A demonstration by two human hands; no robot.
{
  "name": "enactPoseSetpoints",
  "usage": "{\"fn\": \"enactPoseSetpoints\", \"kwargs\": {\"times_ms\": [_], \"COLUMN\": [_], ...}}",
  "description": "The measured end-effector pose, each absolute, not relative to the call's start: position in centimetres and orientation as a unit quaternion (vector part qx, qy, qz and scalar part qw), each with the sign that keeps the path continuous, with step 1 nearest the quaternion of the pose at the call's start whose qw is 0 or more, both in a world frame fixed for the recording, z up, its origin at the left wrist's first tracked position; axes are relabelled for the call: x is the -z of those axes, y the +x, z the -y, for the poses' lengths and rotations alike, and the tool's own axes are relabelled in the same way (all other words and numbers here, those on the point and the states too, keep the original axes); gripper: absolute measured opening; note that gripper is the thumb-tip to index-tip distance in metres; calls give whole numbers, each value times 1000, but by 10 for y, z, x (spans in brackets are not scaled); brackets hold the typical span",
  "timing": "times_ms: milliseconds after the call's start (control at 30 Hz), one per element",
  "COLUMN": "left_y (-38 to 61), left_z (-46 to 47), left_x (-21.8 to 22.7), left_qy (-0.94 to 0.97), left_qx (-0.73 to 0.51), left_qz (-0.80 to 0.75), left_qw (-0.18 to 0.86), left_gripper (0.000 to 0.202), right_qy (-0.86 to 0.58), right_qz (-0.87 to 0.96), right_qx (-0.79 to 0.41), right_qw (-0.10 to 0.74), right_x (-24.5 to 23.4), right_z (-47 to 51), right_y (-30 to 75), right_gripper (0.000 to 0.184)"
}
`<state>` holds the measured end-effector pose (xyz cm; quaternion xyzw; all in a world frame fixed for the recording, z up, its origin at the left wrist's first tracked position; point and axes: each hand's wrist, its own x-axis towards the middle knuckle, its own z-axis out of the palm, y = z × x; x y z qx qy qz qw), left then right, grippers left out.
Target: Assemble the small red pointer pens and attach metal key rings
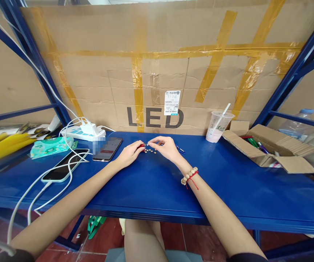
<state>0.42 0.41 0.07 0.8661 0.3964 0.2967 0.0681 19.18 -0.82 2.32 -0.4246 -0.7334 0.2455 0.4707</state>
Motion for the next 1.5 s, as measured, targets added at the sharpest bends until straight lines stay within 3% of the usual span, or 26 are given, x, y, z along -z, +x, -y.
{"fn": "enactPoseSetpoints", "kwargs": {"times_ms": [533, 800, 1000, 1300, 1500], "left_y": [7, 5, 3, 6, 9], "left_z": [5, 4, 2, 2, 4], "left_x": [0, 9, 13, 9, -3], "left_qy": [895, 900, 898, 887, 895], "left_qx": [-289, -306, -299, -296, -266], "left_qz": [-340, -307, -302, -323, -322], "left_qw": [5, -50, -109, -144, -157], "left_gripper": [28, 29, 32, 37, 35], "right_qy": [-409, -420, -386, -431, -427], "right_qz": [755, 787, 804, 723, 708], "right_qx": [-296, -257, -236, -377, -422], "right_qw": [417, 372, 385, 387, 373], "right_x": [-28, -17, -13, -16, -19], "right_z": [13, 5, 6, 9, 8], "right_y": [195, 201, 200, 191, 197], "right_gripper": [30, 21, 22, 37, 37]}}
